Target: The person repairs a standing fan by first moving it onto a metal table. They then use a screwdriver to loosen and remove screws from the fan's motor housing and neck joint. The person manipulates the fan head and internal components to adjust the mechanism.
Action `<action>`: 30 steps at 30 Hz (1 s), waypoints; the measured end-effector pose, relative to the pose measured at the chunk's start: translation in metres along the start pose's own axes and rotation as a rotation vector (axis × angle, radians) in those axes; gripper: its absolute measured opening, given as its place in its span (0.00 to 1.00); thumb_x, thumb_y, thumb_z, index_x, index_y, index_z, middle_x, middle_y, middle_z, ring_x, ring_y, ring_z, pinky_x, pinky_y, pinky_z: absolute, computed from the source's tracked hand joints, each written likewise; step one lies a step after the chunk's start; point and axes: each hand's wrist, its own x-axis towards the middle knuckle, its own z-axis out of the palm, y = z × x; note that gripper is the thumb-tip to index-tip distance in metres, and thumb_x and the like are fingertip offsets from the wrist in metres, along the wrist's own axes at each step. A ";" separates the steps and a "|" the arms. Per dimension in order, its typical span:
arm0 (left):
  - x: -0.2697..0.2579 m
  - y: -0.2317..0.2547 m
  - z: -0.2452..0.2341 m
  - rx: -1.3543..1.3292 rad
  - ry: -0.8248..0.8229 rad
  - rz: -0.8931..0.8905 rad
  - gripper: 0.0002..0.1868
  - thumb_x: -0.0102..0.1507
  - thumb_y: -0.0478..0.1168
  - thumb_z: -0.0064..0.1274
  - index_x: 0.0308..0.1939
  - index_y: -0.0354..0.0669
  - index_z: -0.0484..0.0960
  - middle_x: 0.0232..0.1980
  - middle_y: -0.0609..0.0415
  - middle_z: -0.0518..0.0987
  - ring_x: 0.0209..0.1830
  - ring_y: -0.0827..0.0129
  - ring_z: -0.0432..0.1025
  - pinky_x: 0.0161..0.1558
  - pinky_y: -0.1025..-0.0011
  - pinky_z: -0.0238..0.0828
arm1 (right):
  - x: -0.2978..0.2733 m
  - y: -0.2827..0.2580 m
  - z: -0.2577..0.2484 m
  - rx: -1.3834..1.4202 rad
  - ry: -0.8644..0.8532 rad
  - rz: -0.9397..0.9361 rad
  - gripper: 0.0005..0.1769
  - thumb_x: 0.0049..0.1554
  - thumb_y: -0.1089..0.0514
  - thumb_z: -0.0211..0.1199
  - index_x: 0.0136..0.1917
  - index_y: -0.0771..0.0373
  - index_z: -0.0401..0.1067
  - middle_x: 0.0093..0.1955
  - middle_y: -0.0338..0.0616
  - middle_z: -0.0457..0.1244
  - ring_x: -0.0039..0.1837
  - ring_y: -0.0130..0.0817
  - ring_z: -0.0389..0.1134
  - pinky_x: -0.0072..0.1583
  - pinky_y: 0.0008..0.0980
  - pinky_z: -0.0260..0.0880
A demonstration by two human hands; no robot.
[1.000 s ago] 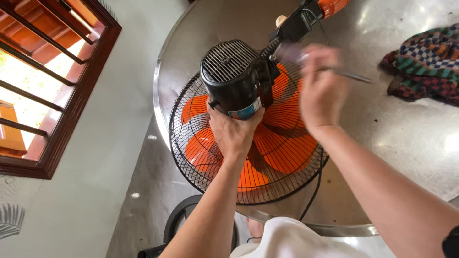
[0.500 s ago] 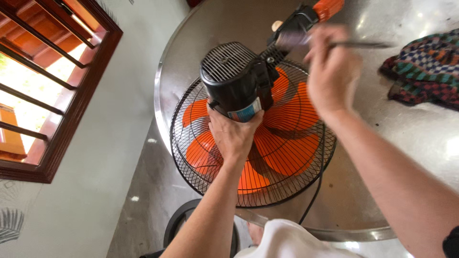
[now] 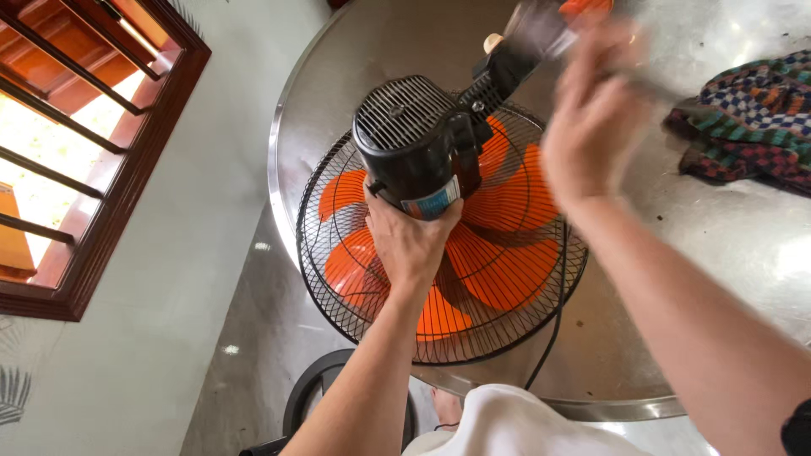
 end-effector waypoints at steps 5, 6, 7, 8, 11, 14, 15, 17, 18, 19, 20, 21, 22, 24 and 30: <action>0.000 -0.003 0.001 0.063 0.027 0.013 0.58 0.48 0.54 0.72 0.72 0.39 0.55 0.64 0.41 0.70 0.63 0.46 0.66 0.64 0.49 0.66 | -0.020 0.005 0.003 0.035 -0.183 0.049 0.20 0.77 0.44 0.45 0.57 0.59 0.70 0.37 0.31 0.62 0.36 0.21 0.64 0.35 0.22 0.61; 0.001 -0.003 -0.001 0.044 0.047 0.046 0.59 0.47 0.54 0.72 0.73 0.38 0.53 0.65 0.40 0.70 0.63 0.46 0.65 0.64 0.49 0.65 | -0.012 0.011 0.002 -0.039 -0.103 0.052 0.21 0.78 0.44 0.44 0.54 0.58 0.71 0.37 0.33 0.62 0.34 0.23 0.63 0.36 0.22 0.61; -0.005 -0.004 0.002 0.021 0.068 0.062 0.61 0.47 0.54 0.72 0.74 0.37 0.52 0.65 0.39 0.69 0.63 0.45 0.65 0.63 0.48 0.64 | -0.009 0.019 -0.003 -0.117 -0.041 0.053 0.23 0.80 0.45 0.43 0.51 0.56 0.72 0.36 0.34 0.62 0.32 0.24 0.61 0.38 0.22 0.61; -0.008 -0.006 0.004 0.016 0.050 0.053 0.61 0.47 0.54 0.72 0.74 0.37 0.51 0.65 0.39 0.69 0.63 0.45 0.65 0.64 0.48 0.64 | -0.011 0.023 -0.003 -0.144 -0.018 0.100 0.24 0.79 0.45 0.43 0.48 0.57 0.71 0.35 0.36 0.62 0.32 0.26 0.60 0.37 0.24 0.60; -0.004 -0.009 0.002 0.003 0.024 0.065 0.62 0.47 0.54 0.71 0.75 0.36 0.50 0.64 0.38 0.68 0.64 0.45 0.64 0.64 0.48 0.64 | -0.010 0.021 0.007 -0.158 -0.056 0.102 0.23 0.76 0.47 0.43 0.46 0.60 0.68 0.34 0.37 0.62 0.32 0.26 0.60 0.35 0.26 0.60; -0.008 -0.011 0.002 0.000 0.012 0.041 0.62 0.48 0.53 0.70 0.76 0.37 0.48 0.65 0.38 0.68 0.63 0.45 0.64 0.64 0.48 0.64 | -0.018 0.005 0.013 -0.045 -0.191 -0.109 0.18 0.76 0.49 0.42 0.56 0.62 0.67 0.44 0.37 0.66 0.36 0.23 0.64 0.35 0.23 0.65; -0.005 -0.010 0.000 0.007 0.003 0.025 0.62 0.48 0.53 0.69 0.76 0.37 0.49 0.65 0.39 0.69 0.63 0.46 0.65 0.64 0.48 0.64 | -0.007 0.001 0.011 0.016 -0.098 -0.155 0.18 0.77 0.50 0.42 0.56 0.63 0.67 0.47 0.39 0.67 0.38 0.24 0.66 0.37 0.23 0.67; -0.006 -0.009 0.001 0.006 -0.008 0.021 0.61 0.48 0.53 0.69 0.76 0.38 0.49 0.64 0.38 0.68 0.63 0.46 0.65 0.63 0.48 0.64 | 0.007 -0.005 0.005 0.044 0.036 -0.154 0.17 0.78 0.51 0.42 0.57 0.63 0.67 0.47 0.42 0.66 0.38 0.27 0.64 0.40 0.24 0.67; -0.010 -0.009 0.002 -0.003 -0.011 0.032 0.61 0.48 0.53 0.69 0.76 0.37 0.48 0.64 0.37 0.68 0.63 0.45 0.64 0.63 0.48 0.65 | 0.007 -0.007 0.001 0.009 0.079 -0.107 0.17 0.78 0.51 0.43 0.57 0.62 0.68 0.43 0.42 0.63 0.36 0.29 0.62 0.40 0.25 0.66; -0.008 -0.009 0.001 -0.009 -0.003 0.053 0.62 0.49 0.53 0.69 0.76 0.37 0.47 0.64 0.36 0.67 0.63 0.45 0.64 0.63 0.49 0.65 | 0.005 -0.011 0.004 -0.034 0.083 -0.154 0.17 0.79 0.51 0.44 0.55 0.61 0.68 0.43 0.42 0.63 0.37 0.30 0.62 0.42 0.27 0.66; -0.005 -0.008 -0.002 0.003 0.006 0.034 0.62 0.48 0.53 0.69 0.76 0.37 0.47 0.63 0.36 0.68 0.63 0.45 0.64 0.63 0.48 0.65 | 0.007 -0.013 0.006 -0.077 0.090 -0.201 0.17 0.79 0.50 0.44 0.54 0.59 0.68 0.42 0.43 0.63 0.39 0.31 0.62 0.44 0.28 0.66; -0.004 -0.007 -0.002 0.013 0.003 0.011 0.62 0.48 0.53 0.70 0.76 0.37 0.47 0.63 0.37 0.68 0.62 0.46 0.65 0.63 0.48 0.65 | 0.000 -0.014 0.008 -0.150 0.042 -0.329 0.18 0.79 0.49 0.43 0.51 0.58 0.67 0.45 0.43 0.64 0.43 0.33 0.65 0.48 0.31 0.68; -0.004 -0.007 -0.001 0.022 0.001 -0.012 0.62 0.47 0.53 0.70 0.76 0.38 0.47 0.62 0.37 0.69 0.61 0.46 0.65 0.63 0.48 0.65 | -0.004 -0.013 0.008 -0.223 -0.008 -0.456 0.20 0.80 0.49 0.43 0.48 0.57 0.65 0.48 0.44 0.65 0.48 0.34 0.68 0.52 0.34 0.70; -0.005 -0.008 -0.005 0.046 0.001 0.065 0.60 0.50 0.52 0.70 0.75 0.38 0.48 0.64 0.37 0.68 0.63 0.46 0.65 0.63 0.48 0.66 | -0.012 -0.006 0.010 -0.008 -0.116 -0.068 0.17 0.75 0.48 0.44 0.52 0.59 0.66 0.45 0.37 0.64 0.40 0.25 0.64 0.40 0.26 0.65; -0.004 -0.012 -0.003 0.012 -0.029 0.061 0.60 0.50 0.52 0.69 0.75 0.38 0.47 0.63 0.38 0.68 0.64 0.47 0.64 0.63 0.50 0.67 | -0.001 0.027 0.010 0.054 -0.020 0.111 0.29 0.78 0.42 0.37 0.42 0.60 0.62 0.33 0.37 0.55 0.30 0.23 0.54 0.35 0.24 0.57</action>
